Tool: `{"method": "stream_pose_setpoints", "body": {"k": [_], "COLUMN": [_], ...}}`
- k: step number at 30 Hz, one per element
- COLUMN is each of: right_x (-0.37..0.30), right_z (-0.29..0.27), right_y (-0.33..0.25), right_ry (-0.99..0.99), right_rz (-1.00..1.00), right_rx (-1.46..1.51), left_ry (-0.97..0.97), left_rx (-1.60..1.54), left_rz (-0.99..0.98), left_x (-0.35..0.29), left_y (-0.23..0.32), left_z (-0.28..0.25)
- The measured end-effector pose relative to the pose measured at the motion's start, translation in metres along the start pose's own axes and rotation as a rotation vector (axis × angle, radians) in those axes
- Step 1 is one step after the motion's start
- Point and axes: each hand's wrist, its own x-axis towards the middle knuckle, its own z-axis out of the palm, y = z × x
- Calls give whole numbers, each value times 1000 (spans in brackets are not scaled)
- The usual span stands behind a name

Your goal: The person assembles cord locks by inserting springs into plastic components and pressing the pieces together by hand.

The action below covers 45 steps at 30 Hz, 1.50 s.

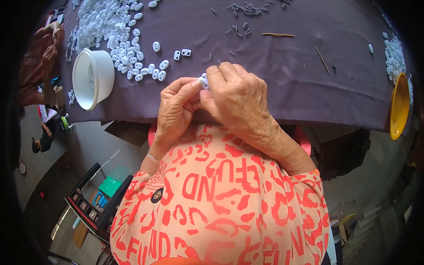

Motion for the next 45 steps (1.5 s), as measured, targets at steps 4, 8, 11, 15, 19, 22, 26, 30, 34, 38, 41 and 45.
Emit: {"method": "stream_pose_setpoints", "body": {"k": [4, 8, 11, 15, 19, 22, 26, 30, 34, 38, 41, 45], "right_x": [0, 0, -1, -2, -3, -4, -6, -6, -6, -5, -8, -12], "right_z": [1, 2, 4, 6, 8, 10, 9, 10, 11, 11, 13, 16], "right_y": [0, 2, 5, 7, 8, 8, 6, 6, 7, 6, 5, 5], "right_ry": [-24, -36, -34, -49, -20, -25, -61, -74, -65, -49, -61, -31], "right_rz": [-10, -16, -40, -84, -124, -130, -111, -118, -133, -150, -143, -128], "right_rx": [-41, -19, 12, 43, 71, 66, 68, 44, 45, 36, 31, 45], "left_ry": [-8, -11, -3, 9, 16, 41, 65, 80, 85, 96, 96, 82], "left_rx": [57, 102, 141, 160, 156, 187, 198, 220, 224, 227, 248, 234], "left_rz": [6, 10, 52, 104, 119, 124, 146, 168, 174, 208, 230, 247], "left_x": [-1, 0, 0, -1, -1, -2, -4, -3, -3, -1, -4, -5], "left_y": [1, 1, -1, -3, -6, -7, -8, -10, -9, -10, -12, -13], "left_z": [1, 0, 1, 1, 0, 1, 1, 0, 1, 1, 0, 3]}}
